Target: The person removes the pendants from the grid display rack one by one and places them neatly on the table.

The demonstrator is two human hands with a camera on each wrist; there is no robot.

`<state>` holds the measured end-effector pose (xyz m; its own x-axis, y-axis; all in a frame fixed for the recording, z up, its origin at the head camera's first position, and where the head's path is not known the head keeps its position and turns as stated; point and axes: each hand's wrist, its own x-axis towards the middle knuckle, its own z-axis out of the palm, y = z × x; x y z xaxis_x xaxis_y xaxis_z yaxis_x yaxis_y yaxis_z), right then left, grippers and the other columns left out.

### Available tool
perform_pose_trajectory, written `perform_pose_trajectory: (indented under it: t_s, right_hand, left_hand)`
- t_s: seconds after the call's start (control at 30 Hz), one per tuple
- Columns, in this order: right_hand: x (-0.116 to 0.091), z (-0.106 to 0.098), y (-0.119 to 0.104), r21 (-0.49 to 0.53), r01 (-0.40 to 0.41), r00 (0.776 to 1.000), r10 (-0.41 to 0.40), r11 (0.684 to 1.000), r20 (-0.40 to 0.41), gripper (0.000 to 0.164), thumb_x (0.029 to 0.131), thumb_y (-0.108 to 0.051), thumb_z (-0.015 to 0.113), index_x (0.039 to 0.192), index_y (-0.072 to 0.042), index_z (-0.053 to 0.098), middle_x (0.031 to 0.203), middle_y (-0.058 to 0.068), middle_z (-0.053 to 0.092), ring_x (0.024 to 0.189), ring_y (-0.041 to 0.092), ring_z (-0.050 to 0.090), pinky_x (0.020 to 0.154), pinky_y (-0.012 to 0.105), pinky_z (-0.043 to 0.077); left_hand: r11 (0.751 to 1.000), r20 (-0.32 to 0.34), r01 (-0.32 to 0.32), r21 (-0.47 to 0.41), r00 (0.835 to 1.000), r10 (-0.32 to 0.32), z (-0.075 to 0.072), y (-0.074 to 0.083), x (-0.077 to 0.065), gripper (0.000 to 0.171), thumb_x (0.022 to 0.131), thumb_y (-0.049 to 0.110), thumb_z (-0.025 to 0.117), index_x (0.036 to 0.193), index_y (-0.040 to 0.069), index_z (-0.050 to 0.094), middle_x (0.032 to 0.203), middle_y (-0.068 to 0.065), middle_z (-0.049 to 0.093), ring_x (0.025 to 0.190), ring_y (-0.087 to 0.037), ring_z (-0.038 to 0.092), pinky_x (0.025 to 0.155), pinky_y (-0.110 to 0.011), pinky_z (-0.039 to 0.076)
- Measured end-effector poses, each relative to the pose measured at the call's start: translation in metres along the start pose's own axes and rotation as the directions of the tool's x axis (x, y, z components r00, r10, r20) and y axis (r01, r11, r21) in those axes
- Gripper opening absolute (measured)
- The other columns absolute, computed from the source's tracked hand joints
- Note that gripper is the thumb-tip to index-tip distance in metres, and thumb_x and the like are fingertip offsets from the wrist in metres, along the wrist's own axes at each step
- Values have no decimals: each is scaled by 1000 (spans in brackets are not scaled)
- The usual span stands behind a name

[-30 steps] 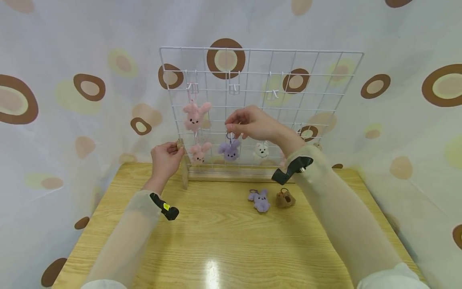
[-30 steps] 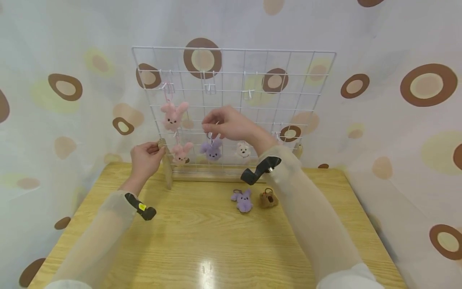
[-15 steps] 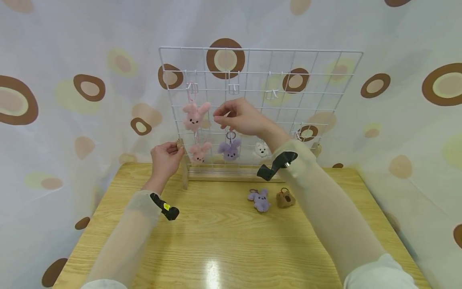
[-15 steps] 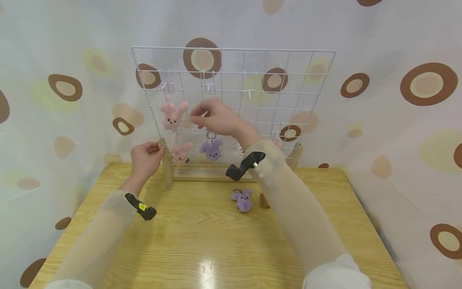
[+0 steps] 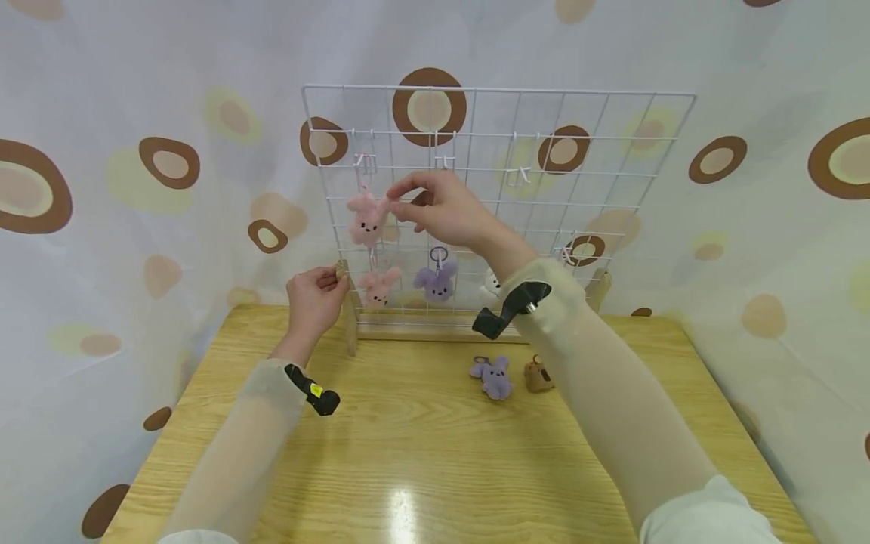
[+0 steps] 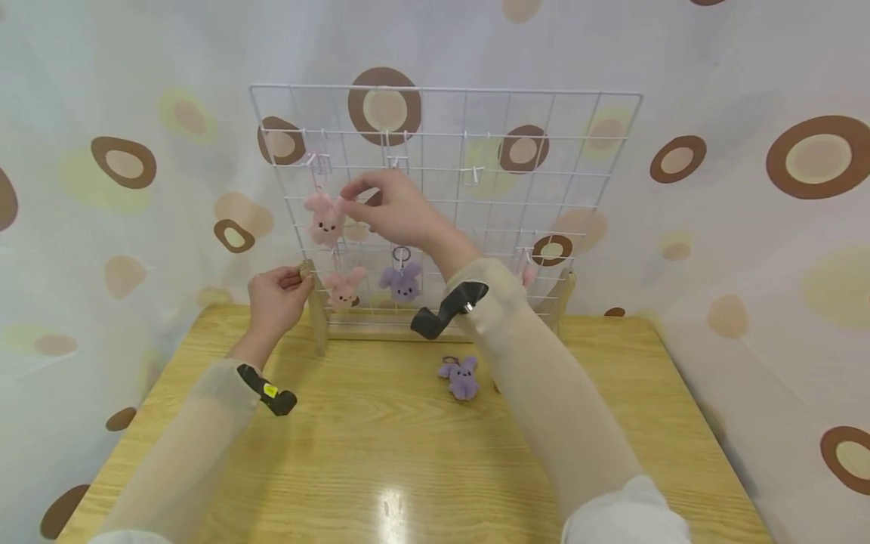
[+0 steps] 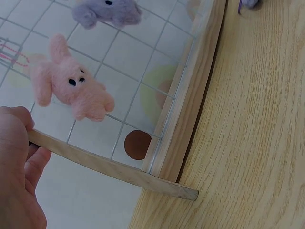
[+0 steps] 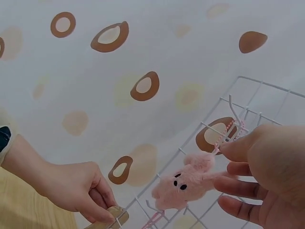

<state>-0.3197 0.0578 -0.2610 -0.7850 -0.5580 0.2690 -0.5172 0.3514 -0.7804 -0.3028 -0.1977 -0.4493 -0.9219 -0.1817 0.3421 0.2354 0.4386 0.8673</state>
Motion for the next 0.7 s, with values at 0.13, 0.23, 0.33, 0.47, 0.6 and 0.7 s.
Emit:
perform_pose_trajectory:
  t_s: [0.13,0.23,0.33,0.47,0.6,0.7]
  right_hand:
    - [5,7,-5,33,-1,1000,1,999,-2,34,105,-17,69,134,0,66,128,7,67,98,22,72,84,44,61]
    - [8,12,-7,69,-22,1000,23,997,-1,39,105,-16,69,139,1,62,134,10,64,103,23,71,86,45,61]
    - [10,17,-8,101,-41,999,42,994,-6,42,105,-15,68,143,0,58,139,10,61,107,20,69,87,45,61]
    - [13,22,-12,139,-53,998,59,989,-36,45,104,-14,68,145,0,55,138,10,62,111,18,68,87,44,62]
    - [16,24,-15,180,-53,993,71,982,-96,43,104,-10,68,143,2,53,132,12,66,108,19,70,84,42,61]
    - [17,24,-17,203,-48,986,79,978,-146,41,104,-8,67,141,4,53,125,14,69,101,20,71,80,38,61]
  left_hand:
    - [1000,0,0,3,1000,0,-1,0,1,25,101,13,72,116,-7,76,108,-22,76,104,-30,76,87,-38,63]
    - [1000,9,17,2,1000,-17,0,-1,1,27,102,14,71,118,-7,75,110,-22,76,105,-30,75,88,-40,63]
    - [999,17,35,-2,999,-34,1,-3,-2,28,102,16,71,120,-6,74,111,-21,75,106,-30,75,88,-41,63]
    - [999,21,38,-1,999,-38,4,-2,-4,30,103,17,71,121,-6,74,113,-21,75,107,-30,74,89,-42,63]
    - [1000,14,12,6,1000,-12,6,0,-4,29,102,17,71,121,-6,75,112,-21,75,106,-31,75,88,-43,63]
    - [1000,6,-12,6,1000,12,8,1,-3,27,102,15,72,118,-6,76,109,-21,76,104,-30,76,87,-43,63]
